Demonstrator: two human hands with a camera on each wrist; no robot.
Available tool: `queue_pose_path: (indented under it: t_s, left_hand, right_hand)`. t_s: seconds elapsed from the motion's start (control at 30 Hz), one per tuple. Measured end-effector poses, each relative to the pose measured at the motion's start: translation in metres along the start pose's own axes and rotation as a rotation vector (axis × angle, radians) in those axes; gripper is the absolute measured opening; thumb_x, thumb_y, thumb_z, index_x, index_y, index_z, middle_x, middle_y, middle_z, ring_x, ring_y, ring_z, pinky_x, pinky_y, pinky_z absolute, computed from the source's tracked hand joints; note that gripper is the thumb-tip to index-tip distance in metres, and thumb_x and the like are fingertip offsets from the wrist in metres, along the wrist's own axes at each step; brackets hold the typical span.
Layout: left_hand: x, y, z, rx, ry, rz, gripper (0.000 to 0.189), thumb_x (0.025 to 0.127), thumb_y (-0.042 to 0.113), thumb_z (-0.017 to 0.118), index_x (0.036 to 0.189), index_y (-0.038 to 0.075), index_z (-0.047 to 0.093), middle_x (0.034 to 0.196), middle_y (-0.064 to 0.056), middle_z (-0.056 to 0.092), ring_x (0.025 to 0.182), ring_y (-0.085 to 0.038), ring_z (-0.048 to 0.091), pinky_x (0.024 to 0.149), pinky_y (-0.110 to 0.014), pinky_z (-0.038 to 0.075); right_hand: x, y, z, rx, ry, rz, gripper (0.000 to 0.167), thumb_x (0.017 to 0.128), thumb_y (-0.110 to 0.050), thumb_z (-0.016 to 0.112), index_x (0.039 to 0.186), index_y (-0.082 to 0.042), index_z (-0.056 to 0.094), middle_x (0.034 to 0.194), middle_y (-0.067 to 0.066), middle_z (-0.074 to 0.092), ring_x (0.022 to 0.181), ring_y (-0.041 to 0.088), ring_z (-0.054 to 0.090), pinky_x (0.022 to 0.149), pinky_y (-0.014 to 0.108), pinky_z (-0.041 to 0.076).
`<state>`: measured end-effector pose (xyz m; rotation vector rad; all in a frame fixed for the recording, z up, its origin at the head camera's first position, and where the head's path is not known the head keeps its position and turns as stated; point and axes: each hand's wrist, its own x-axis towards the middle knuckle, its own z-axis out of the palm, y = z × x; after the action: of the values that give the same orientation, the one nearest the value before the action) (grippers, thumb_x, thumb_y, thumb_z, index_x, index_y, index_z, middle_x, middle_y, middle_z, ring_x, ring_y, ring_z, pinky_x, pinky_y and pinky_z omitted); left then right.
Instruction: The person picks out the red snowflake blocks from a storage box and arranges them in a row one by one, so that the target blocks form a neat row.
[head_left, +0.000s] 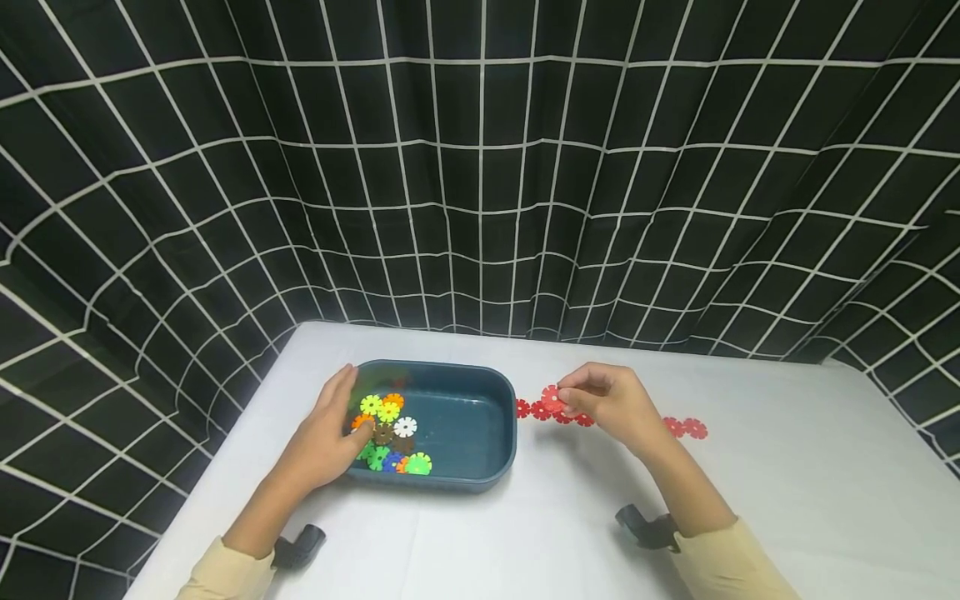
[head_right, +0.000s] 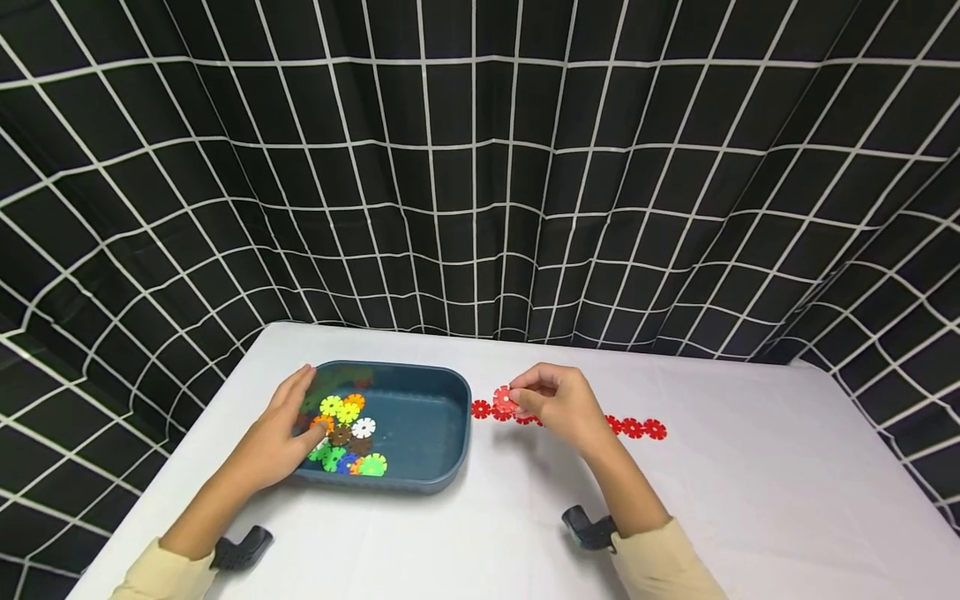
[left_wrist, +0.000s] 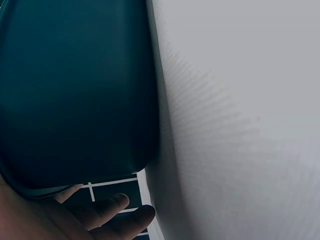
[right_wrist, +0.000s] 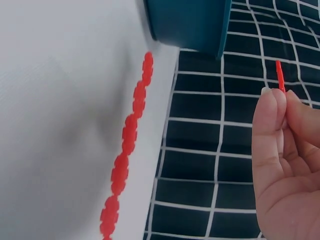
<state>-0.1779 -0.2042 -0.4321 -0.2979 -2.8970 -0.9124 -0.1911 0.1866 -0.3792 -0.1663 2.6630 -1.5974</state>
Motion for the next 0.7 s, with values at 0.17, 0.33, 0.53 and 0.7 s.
queue_pose_path:
  t_s: [0.17, 0.33, 0.53, 0.7]
  left_hand:
    - [0.000, -0.001, 0.000, -0.002, -0.005, 0.003, 0.082, 0.091, 0.018, 0.061, 0.159, 0.001, 0.018, 0.164, -0.017, 0.016, 0.143, -0.046, 0.029, 0.104, -0.070, 0.031]
    - [-0.001, -0.002, -0.001, -0.002, -0.005, -0.007, 0.083, 0.091, 0.018, 0.061, 0.159, 0.001, 0.018, 0.164, -0.017, 0.015, 0.144, -0.046, 0.027, 0.105, -0.070, 0.031]
    - [-0.001, -0.004, -0.001, 0.001, 0.000, -0.010, 0.082, 0.091, 0.018, 0.062, 0.159, 0.001, 0.018, 0.164, -0.017, 0.015, 0.144, -0.045, 0.027, 0.105, -0.070, 0.030]
    - [0.000, -0.003, 0.001, 0.000, 0.001, -0.009, 0.082, 0.091, 0.018, 0.061, 0.159, 0.001, 0.019, 0.164, -0.017, 0.016, 0.145, -0.045, 0.027, 0.106, -0.069, 0.030]
  right_hand:
    - [-0.002, 0.006, -0.005, -0.004, 0.008, 0.001, 0.013, 0.088, -0.008, 0.076, 0.100, -0.002, 0.075, 0.086, 0.008, 0.073, 0.078, 0.027, 0.072, 0.075, 0.043, 0.060]
    - [-0.004, 0.011, -0.013, 0.009, 0.012, 0.027, 0.016, 0.089, -0.008, 0.075, 0.103, -0.001, 0.074, 0.091, 0.010, 0.074, 0.083, 0.030, 0.073, 0.077, 0.041, 0.060]
    - [-0.006, 0.017, -0.026, -0.013, 0.044, 0.040, 0.018, 0.091, -0.011, 0.074, 0.105, -0.001, 0.073, 0.093, 0.010, 0.074, 0.086, 0.031, 0.072, 0.076, 0.039, 0.060]
    - [-0.010, 0.022, -0.034, -0.017, 0.079, 0.064, 0.019, 0.092, -0.010, 0.073, 0.108, 0.000, 0.072, 0.097, 0.011, 0.074, 0.085, 0.027, 0.073, 0.073, 0.031, 0.059]
